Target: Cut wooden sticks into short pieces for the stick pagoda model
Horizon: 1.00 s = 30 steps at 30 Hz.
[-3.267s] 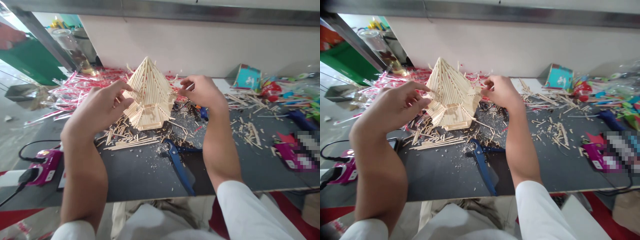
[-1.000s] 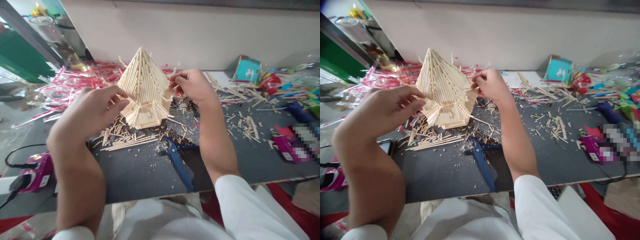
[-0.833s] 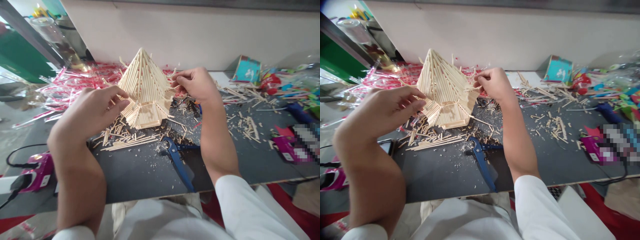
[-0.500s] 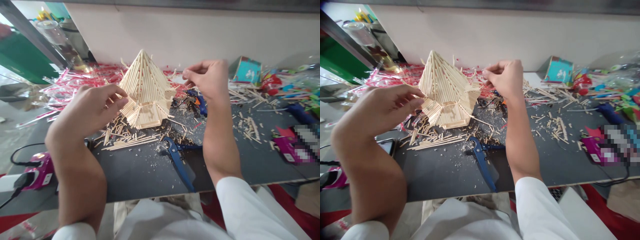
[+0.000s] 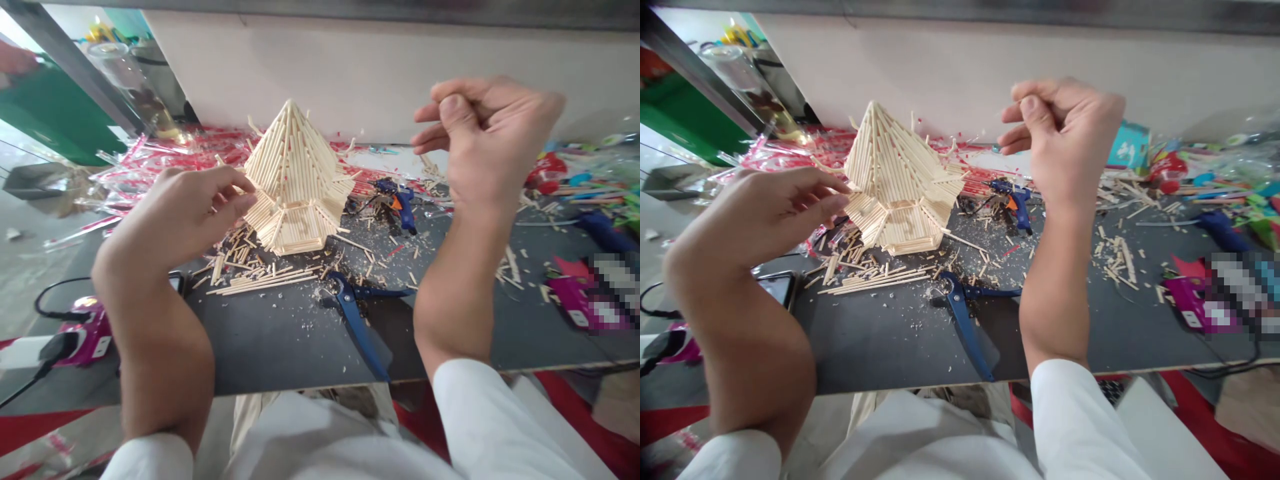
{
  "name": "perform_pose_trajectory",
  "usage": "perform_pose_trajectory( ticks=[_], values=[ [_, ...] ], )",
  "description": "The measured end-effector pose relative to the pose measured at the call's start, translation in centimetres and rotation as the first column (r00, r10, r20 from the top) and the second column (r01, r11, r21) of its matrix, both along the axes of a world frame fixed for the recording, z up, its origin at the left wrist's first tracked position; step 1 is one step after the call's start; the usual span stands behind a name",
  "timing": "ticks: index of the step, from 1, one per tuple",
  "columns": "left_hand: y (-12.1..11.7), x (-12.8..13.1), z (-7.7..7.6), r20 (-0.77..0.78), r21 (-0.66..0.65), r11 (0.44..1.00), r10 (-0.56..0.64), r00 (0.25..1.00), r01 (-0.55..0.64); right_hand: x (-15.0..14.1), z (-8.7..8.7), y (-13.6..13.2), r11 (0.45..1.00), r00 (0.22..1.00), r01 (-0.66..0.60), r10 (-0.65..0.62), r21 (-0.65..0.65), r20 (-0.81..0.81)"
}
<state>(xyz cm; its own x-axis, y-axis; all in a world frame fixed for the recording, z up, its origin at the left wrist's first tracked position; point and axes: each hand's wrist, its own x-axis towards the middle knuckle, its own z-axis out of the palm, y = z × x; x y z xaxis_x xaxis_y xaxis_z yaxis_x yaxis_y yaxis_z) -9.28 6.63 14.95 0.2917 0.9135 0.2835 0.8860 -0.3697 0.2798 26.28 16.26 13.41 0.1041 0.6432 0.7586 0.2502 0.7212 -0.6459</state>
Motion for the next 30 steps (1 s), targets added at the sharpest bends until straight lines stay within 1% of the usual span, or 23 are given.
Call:
perform_pose_trajectory(
  ticks=[5, 8, 11, 14, 20, 24, 27, 29, 30],
  values=[
    [-0.8, -0.4, 0.7, 0.054, -0.015, 0.999, 0.031, 0.998, -0.03, -0.6, 1.1, -2.4, 0.996, 0.997, -0.078, 0.077, 0.034, 0.008],
    [-1.3, -0.5, 1.1, 0.04, 0.027, 0.998, 0.047, 0.998, -0.048, -0.5, 1.6, -3.7, 0.997, 0.999, -0.036, 0.036, 0.063, -0.001],
    [-1.6, -0.6, 1.3, 0.039, 0.027, 0.997, 0.078, 0.996, -0.079, 0.2, 1.8, -4.3, 0.992, 1.0, 0.013, -0.016, 0.122, 0.017],
    [-1.9, -0.9, 1.4, 0.058, 0.011, 0.997, 0.078, 0.995, -0.079, 0.5, 1.8, -4.4, 0.99, 0.998, 0.053, -0.055, 0.132, 0.009],
    [-2.1, -1.8, 1.6, 0.018, 0.036, 0.993, 0.113, 0.993, -0.114, -0.7, 2.0, -5.7, 0.986, 0.997, 0.081, -0.078, 0.148, -0.024],
    [-2.3, -2.0, 1.8, 0.043, 0.015, 0.994, 0.11, 0.993, -0.111, -1.1, 2.4, -6.8, 0.991, 0.998, 0.051, -0.056, 0.122, 0.04],
    [-2.9, -1.9, 2.1, 0.048, 0.025, 0.994, 0.105, 0.993, -0.106, -1.0, 2.2, -6.7, 0.991, 0.999, 0.015, -0.019, 0.136, 0.029],
    [-3.5, -1.6, 2.4, 0.049, 0.058, 0.994, 0.093, 0.994, -0.096, -0.7, 1.3, -6.1, 0.989, 1.0, 0.001, 0.002, 0.149, -0.019],
    [-3.8, -1.4, 2.6, 0.057, 0.075, 0.993, 0.085, 0.995, -0.09, -0.5, 0.6, -5.7, 0.991, 0.999, 0.006, -0.002, 0.133, -0.036]
  ],
)
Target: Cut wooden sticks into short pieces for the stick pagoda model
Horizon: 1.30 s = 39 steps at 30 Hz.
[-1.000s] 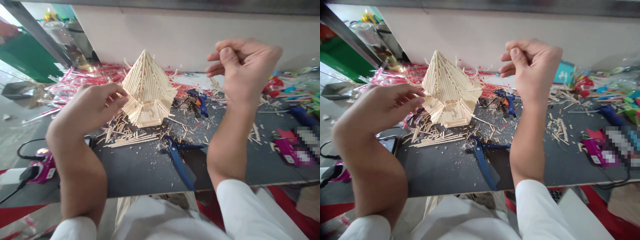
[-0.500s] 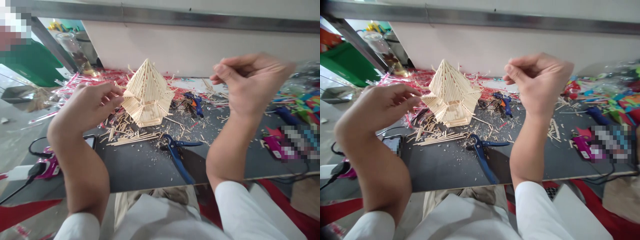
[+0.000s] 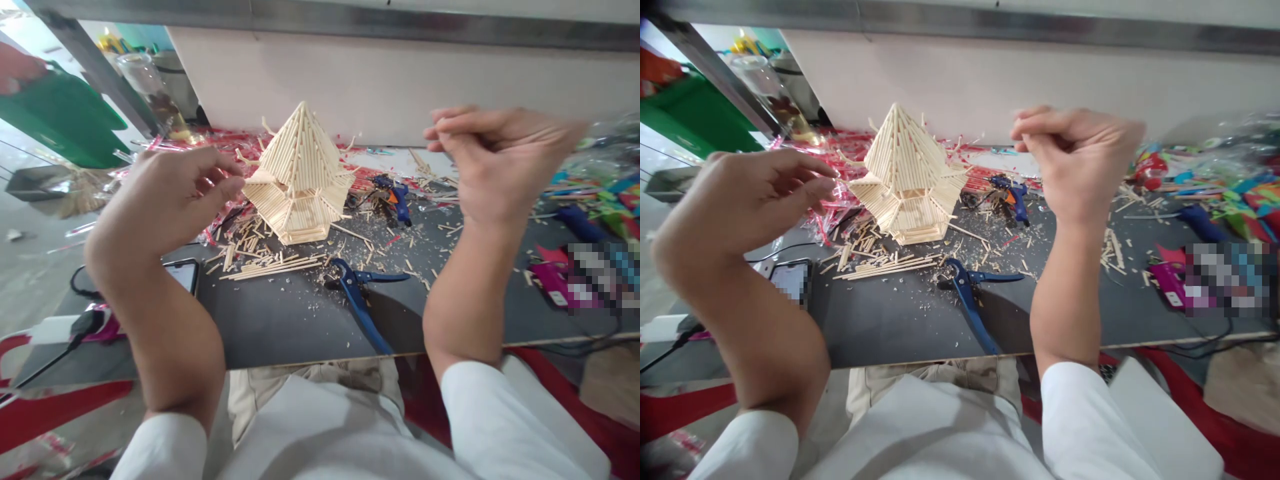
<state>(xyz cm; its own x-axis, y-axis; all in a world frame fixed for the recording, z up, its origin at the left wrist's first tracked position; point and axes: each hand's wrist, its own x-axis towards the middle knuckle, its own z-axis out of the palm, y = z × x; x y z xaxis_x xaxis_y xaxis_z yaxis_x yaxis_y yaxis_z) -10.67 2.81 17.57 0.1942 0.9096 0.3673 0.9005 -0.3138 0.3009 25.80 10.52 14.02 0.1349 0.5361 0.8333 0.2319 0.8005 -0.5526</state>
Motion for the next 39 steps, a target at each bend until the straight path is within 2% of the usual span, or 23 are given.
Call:
perform_pose_trajectory(
  ticks=[2, 4, 7, 11, 13, 15, 18, 22, 24, 26, 28, 32, 35, 37, 39],
  values=[
    [-0.6, 0.6, 0.3, 0.011, 0.002, 1.0, -0.01, 1.0, 0.01, 0.7, -1.8, 0.6, 0.995, 0.999, 0.052, -0.052, -0.088, -0.005],
    [-1.1, 1.4, 0.6, 0.004, 0.019, 0.999, -0.042, 0.999, 0.042, 1.8, -4.1, 0.8, 0.968, 0.992, 0.122, -0.112, -0.221, 0.057],
    [-1.7, 2.6, 0.7, -0.033, 0.057, 0.992, -0.114, 0.993, 0.115, 3.8, -8.0, 0.0, 0.916, 0.991, 0.125, -0.097, -0.382, 0.092],
    [-2.8, 4.2, 0.5, -0.113, 0.044, 0.98, -0.186, 0.976, 0.192, 5.7, -12.4, -1.5, 0.833, 0.991, 0.055, 0.024, -0.551, 0.135],
    [-3.3, 4.8, -0.1, -0.15, 0.024, 0.974, -0.218, 0.964, 0.224, 6.0, -13.7, -1.8, 0.802, 0.98, 0.025, 0.098, -0.596, 0.173],
    [-3.5, 5.3, -1.5, -0.15, -0.018, 0.962, -0.272, 0.95, 0.273, 5.9, -14.6, -1.6, 0.777, 0.966, -0.007, 0.168, -0.63, 0.196],
    [-3.0, 5.6, -5.3, -0.113, -0.145, 0.933, -0.345, 0.932, 0.328, 5.4, -15.5, -1.2, 0.738, 0.911, 0.024, 0.262, -0.675, 0.319],
    [-2.0, 5.5, -12.1, -0.09, -0.248, 0.882, -0.433, 0.897, 0.4, 4.3, -16.4, -1.0, 0.786, 0.771, 0.221, 0.222, -0.578, 0.597],
    [-1.8, 5.7, -14.8, -0.037, -0.232, 0.88, -0.434, 0.9, 0.414, 3.7, -16.6, -1.1, 0.808, 0.739, 0.261, 0.184, -0.528, 0.648],
    [-1.9, 6.1, -16.6, -0.007, -0.186, 0.902, -0.397, 0.918, 0.389, 2.9, -16.7, -1.0, 0.814, 0.747, 0.263, 0.168, -0.518, 0.643],
    [-2.1, 6.6, -17.6, 0.029, -0.151, 0.91, -0.387, 0.922, 0.387, 2.0, -16.7, -0.8, 0.808, 0.751, 0.252, 0.184, -0.533, 0.634],
    [-2.3, 7.5, -18.4, 0.117, -0.079, 0.916, -0.384, 0.916, 0.394, 0.6, -16.4, -0.4, 0.785, 0.698, 0.29, 0.218, -0.547, 0.682],
    [-2.3, 7.6, -18.6, 0.198, -0.054, 0.921, -0.368, 0.909, 0.385, 0.9, -15.9, -0.9, 0.755, 0.736, 0.29, 0.216, -0.588, 0.641],
    [-2.3, 7.5, -18.6, 0.238, -0.04, 0.928, -0.351, 0.905, 0.371, 1.7, -15.5, -1.4, 0.672, 0.797, 0.248, 0.267, -0.697, 0.541],
    [-2.3, 7.5, -18.6, 0.262, -0.028, 0.933, -0.34, 0.903, 0.36, 2.6, -15.4, -1.9, 0.528, 0.855, 0.125, 0.373, -0.84, 0.361]
  ],
)
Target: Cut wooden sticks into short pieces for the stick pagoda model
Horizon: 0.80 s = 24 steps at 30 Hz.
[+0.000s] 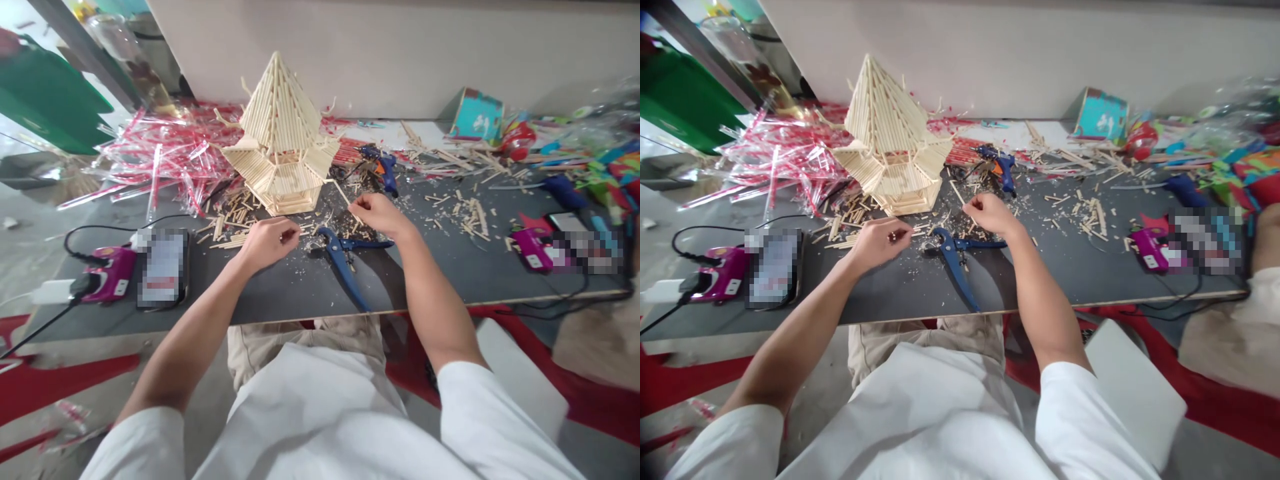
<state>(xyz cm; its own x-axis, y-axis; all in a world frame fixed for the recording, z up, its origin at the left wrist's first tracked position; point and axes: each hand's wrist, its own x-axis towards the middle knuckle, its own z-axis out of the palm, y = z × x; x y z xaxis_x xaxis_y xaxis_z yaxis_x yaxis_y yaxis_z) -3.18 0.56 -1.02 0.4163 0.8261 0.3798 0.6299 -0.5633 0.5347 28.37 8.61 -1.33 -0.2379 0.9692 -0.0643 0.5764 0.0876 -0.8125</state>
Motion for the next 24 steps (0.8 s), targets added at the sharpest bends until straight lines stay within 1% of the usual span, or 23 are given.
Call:
perform_pose_trajectory(
  ticks=[2, 4, 6, 9, 11, 13, 15, 17, 20, 22, 24],
  values=[
    [0.0, 0.1, 0.0, 0.025, -0.003, 1.0, 0.001, 1.0, -0.001, 0.6, 0.2, -0.3, 0.982, 0.983, -0.052, 0.018, -0.182, -0.183],
    [-0.2, 0.3, -0.1, 0.055, -0.019, 1.0, -0.008, 0.998, 0.009, 0.8, 0.5, -0.6, 0.953, 0.943, -0.122, 0.025, -0.278, -0.331],
    [-0.3, 0.6, -0.2, 0.074, -0.047, 0.999, -0.011, 0.997, 0.014, 0.4, 1.0, -0.9, 0.936, 0.906, -0.197, 0.06, -0.291, -0.419],
    [-0.6, 1.1, -0.1, 0.07, -0.065, 0.998, 0.027, 0.997, -0.022, -1.0, 1.9, -1.9, 0.927, 0.855, -0.284, 0.128, -0.247, -0.503],
    [-0.7, 1.4, 0.1, 0.041, -0.067, 0.996, 0.068, 0.997, -0.065, -2.5, 2.1, -2.8, 0.93, 0.834, -0.313, 0.173, -0.193, -0.524],
    [-0.8, 1.5, 0.2, 0.0, -0.094, 0.992, 0.082, 0.997, -0.081, -4.1, 1.9, -3.7, 0.937, 0.83, -0.324, 0.214, -0.134, -0.514],
    [-0.7, 1.5, 0.1, -0.028, -0.134, 0.99, 0.041, 0.999, -0.044, -5.7, 1.5, -4.5, 0.946, 0.827, -0.313, 0.226, -0.087, -0.514],
    [-0.6, 1.4, -0.2, -0.016, -0.154, 0.988, -0.034, 0.999, 0.031, -6.8, 1.0, -4.9, 0.952, 0.824, -0.298, 0.224, -0.063, -0.52],
    [-0.5, 1.3, -0.7, 0.033, -0.163, 0.982, -0.091, 0.995, 0.095, -7.2, 0.5, -4.9, 0.951, 0.83, -0.306, 0.243, -0.045, -0.502],
    [-0.5, 1.4, -0.9, 0.041, -0.177, 0.98, -0.09, 0.995, 0.096, -6.7, 0.7, -4.5, 0.948, 0.848, -0.317, 0.264, -0.039, -0.46],
    [-0.5, 1.4, -0.8, 0.037, -0.192, 0.978, -0.079, 0.996, 0.085, -5.8, 1.1, -4.0, 0.945, 0.878, -0.322, 0.278, -0.052, -0.389]
  ],
)
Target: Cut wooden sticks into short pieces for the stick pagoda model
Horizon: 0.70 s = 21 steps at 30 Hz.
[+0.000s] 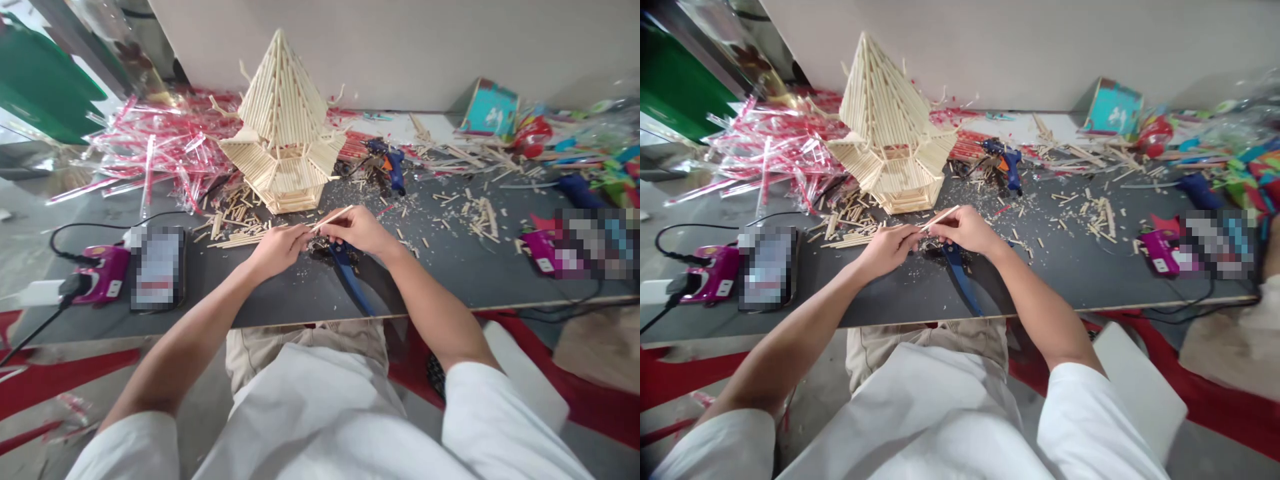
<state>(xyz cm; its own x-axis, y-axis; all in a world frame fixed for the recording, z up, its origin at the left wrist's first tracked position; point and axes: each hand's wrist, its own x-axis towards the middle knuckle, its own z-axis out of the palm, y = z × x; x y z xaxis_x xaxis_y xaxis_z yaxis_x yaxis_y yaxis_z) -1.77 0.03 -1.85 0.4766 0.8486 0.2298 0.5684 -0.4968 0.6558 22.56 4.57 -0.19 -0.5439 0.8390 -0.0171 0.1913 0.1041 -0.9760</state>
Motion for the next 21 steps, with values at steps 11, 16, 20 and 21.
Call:
perform_pose_trajectory(
  ticks=[11, 16, 20, 21],
  values=[
    [0.2, -0.3, 0.2, -0.04, 0.053, 0.997, 0.066, 0.997, -0.064, 3.7, 1.8, -9.4, 0.906, 0.526, -0.045, -0.336, 0.421, 0.781],
    [0.1, -0.3, 0.1, -0.052, 0.081, 0.995, 0.054, 0.997, -0.05, 3.0, 1.2, -12.0, 0.885, 0.359, -0.137, -0.374, 0.445, 0.855],
    [0.2, -0.3, 0.0, -0.022, 0.067, 0.996, 0.061, 0.998, -0.059, 2.5, 2.5, -11.9, 0.904, 0.363, -0.089, -0.362, 0.418, 0.859],
    [0.2, -0.3, 0.0, -0.012, 0.064, 0.996, 0.067, 0.998, -0.066, 2.5, 3.0, -11.8, 0.921, 0.409, -0.043, -0.337, 0.387, 0.848]
  ],
)
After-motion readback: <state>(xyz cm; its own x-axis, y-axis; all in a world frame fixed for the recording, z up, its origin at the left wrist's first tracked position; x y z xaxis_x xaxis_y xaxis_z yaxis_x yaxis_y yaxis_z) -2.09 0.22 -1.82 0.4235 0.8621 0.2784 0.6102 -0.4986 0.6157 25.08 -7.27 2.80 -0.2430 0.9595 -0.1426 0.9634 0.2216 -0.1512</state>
